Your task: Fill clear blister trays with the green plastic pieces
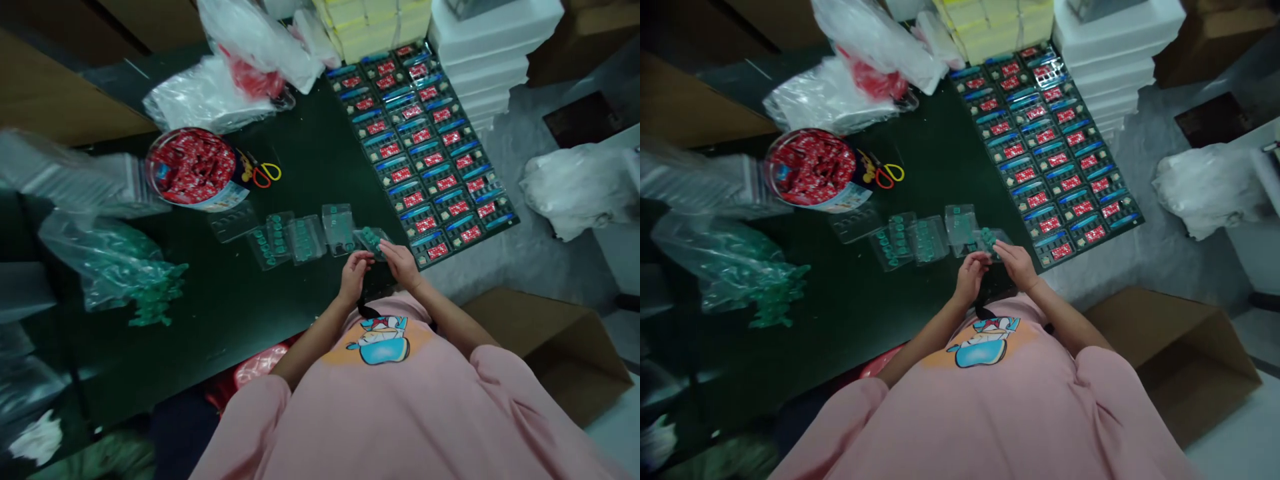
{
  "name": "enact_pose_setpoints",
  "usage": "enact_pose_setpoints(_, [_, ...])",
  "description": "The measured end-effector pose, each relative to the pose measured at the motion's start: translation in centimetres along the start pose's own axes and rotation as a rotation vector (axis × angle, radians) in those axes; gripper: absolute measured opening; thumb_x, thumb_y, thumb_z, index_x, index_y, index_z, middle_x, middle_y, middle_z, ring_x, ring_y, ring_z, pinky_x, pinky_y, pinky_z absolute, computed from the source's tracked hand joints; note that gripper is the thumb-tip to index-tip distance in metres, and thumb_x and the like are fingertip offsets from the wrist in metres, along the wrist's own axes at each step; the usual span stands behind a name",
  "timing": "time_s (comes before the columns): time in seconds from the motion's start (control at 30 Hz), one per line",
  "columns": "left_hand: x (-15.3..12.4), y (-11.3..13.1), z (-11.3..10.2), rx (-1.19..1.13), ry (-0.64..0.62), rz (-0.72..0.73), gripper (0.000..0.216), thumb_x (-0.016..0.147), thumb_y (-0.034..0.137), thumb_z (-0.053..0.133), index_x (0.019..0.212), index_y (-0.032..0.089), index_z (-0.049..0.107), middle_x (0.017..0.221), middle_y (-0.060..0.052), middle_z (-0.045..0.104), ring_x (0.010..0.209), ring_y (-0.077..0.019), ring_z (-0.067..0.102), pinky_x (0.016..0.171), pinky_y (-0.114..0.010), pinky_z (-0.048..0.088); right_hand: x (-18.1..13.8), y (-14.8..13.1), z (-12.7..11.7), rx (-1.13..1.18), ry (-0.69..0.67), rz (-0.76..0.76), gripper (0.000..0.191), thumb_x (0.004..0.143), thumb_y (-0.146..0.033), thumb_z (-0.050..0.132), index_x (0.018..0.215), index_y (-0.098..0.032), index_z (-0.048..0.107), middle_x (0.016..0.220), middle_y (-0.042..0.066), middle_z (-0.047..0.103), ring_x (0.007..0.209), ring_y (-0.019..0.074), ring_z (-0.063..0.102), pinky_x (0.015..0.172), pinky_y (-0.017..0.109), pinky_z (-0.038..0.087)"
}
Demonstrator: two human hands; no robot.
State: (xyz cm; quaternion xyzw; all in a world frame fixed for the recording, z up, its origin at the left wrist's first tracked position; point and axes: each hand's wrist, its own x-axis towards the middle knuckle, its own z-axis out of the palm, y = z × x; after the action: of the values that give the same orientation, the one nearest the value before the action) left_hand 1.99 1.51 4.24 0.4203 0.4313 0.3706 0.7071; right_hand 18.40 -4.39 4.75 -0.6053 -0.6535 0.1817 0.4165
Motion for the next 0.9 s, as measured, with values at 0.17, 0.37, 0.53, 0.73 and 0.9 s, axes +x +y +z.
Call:
enact_pose_setpoints(0.17, [1.3,-2.6,-0.7,0.152,-0.036,0.041,0.057,0.072,0.038,0.075,0.124,0.022,0.057,0.133,-0.01,0.057,0.11,-0.0185,0.06,0.099,-0.033,0.044,-6.0,0.2,-2.8,0.167,0.096,0.062,0.042,0.097,-0.025,0.045,0.139,-0.027,0.047,0.136,0.008,0.06,0.127,0.0179,0.055,0.106,0.039,0.046])
enact_pose_setpoints(0.37, [2.6,-5.8,4.1,0.242,-0.181,-0.122,0.036,0.069,0.036,0.074,0.098,0.014,0.07,0.092,-0.006,0.071,0.086,-0.0175,0.065,0.091,-0.035,0.049,-9.7,4.4,-5.7,0.251,0.287,0.395,0.037,0.093,-0.033,0.052,0.128,-0.021,0.054,0.125,0.011,0.062,0.114,0.0211,0.06,0.097,0.039,0.05])
enact_pose_setpoints(0.53, [3.8,-8.6,10.1,0.281,-0.081,-0.234,0.035,0.074,0.028,0.069,0.104,0.012,0.069,0.085,-0.006,0.07,0.072,-0.0143,0.062,0.075,-0.03,0.052,-8.5,11.1,-8.8,0.079,0.405,0.59,0.049,0.088,-0.036,0.057,0.132,-0.014,0.054,0.115,0.014,0.06,0.099,0.0225,0.059,0.089,0.04,0.051])
enact_pose_setpoints(0.73, [5.3,-10.9,13.9,0.67,0.135,-0.105,0.048,0.077,0.02,0.066,0.123,0.012,0.065,0.073,-0.001,0.06,0.07,-0.0139,0.056,0.077,-0.029,0.048,-6.7,17.1,-10.8,-0.088,0.241,0.539,0.045,0.087,-0.025,0.056,0.13,-0.015,0.057,0.104,0.012,0.058,0.095,0.0235,0.056,0.094,0.043,0.048])
enact_pose_setpoints(0.9, [5.3,-11.3,14.9,0.918,0.191,-0.072,0.064,0.08,0.021,0.063,0.142,0.011,0.048,0.076,-0.002,0.056,0.074,-0.016,0.054,0.08,-0.03,0.046,-5.8,18.9,-11.3,-0.227,0.056,0.452,0.046,0.087,-0.02,0.054,0.132,-0.011,0.056,0.108,0.015,0.057,0.105,0.0276,0.052,0.098,0.044,0.045])
